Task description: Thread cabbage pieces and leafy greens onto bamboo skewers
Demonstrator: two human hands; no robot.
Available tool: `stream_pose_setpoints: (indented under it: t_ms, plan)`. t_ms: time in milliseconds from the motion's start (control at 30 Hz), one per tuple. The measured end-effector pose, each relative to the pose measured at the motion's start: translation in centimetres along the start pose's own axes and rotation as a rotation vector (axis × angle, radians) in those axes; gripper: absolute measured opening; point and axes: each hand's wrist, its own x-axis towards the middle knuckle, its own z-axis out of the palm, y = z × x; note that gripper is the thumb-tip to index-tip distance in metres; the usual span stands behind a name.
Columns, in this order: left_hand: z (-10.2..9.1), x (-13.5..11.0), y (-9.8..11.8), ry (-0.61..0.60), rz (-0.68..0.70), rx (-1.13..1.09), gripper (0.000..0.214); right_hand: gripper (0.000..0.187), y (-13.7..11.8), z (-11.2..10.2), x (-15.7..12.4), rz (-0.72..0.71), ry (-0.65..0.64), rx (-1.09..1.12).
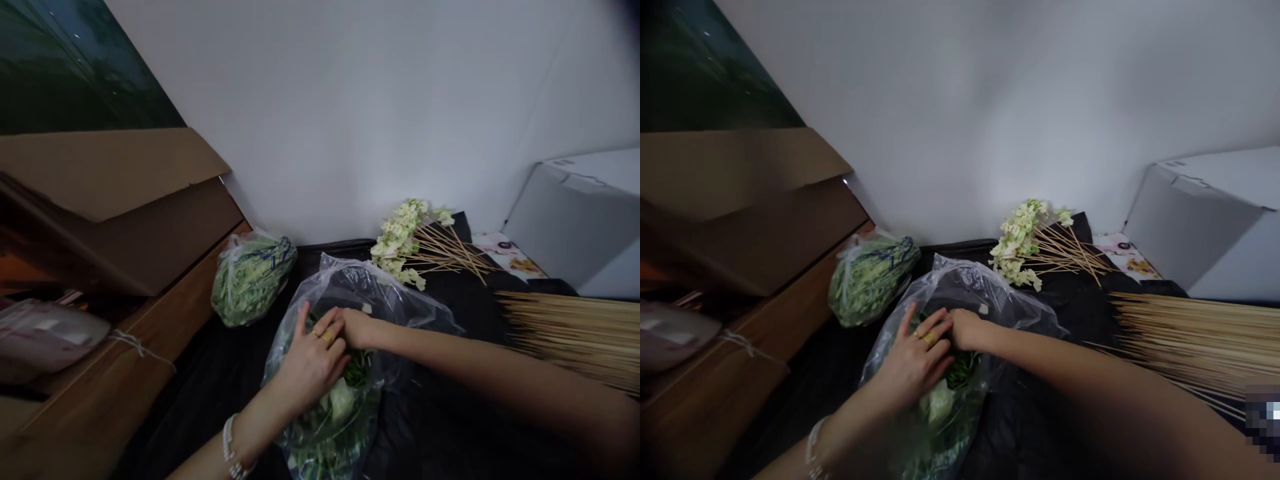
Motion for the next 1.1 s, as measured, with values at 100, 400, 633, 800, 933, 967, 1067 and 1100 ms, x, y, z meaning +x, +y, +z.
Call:
stream_pose_setpoints:
  t_ms: [100, 400, 633, 800, 933, 967, 1067, 1100]
  plan:
    - [1.2, -0.4, -0.2, -0.003, -0.023, -0.041, 0.011, 0.034, 0.3, 0.6, 0.1, 0.037, -0.025, 0.000]
    - [1.2, -0.6, -0.2, -0.074, -0.046, 0.011, 0.012, 0.023, -0.5, -0.7, -2.5, 0.044, 0.128, -0.099]
    - [1.1, -0.3, 0.1, -0.093, -0.044, 0.033, 0.015, 0.023, 0.5, -1.9, -4.8, 0.012, 0.196, -0.153]
    - [0.8, -0.3, 0.0, -0.152, -0.041, 0.084, 0.014, 0.018, 0.8, -3.3, -7.1, 0.034, 0.219, -0.179]
    - [0.4, -0.4, 0.2, -0.194, -0.049, 0.109, 0.008, 0.025, 1.0, -4.0, -8.4, 0.094, 0.209, -0.210]
    - [0.4, -0.5, 0.2, -0.195, -0.046, 0.115, 0.007, 0.028, 1.1, -4.0, -8.6, 0.112, 0.202, -0.221]
    - [0.6, -0.9, 0.3, -0.193, -0.023, 0.107, 0.007, 0.031, 1.4, -3.8, -9.1, 0.155, 0.144, -0.246]
    - [0.7, -1.1, 0.3, -0.189, -0.019, 0.094, 0.006, 0.028, 1.5, -3.7, -9.2, 0.158, 0.118, -0.248]
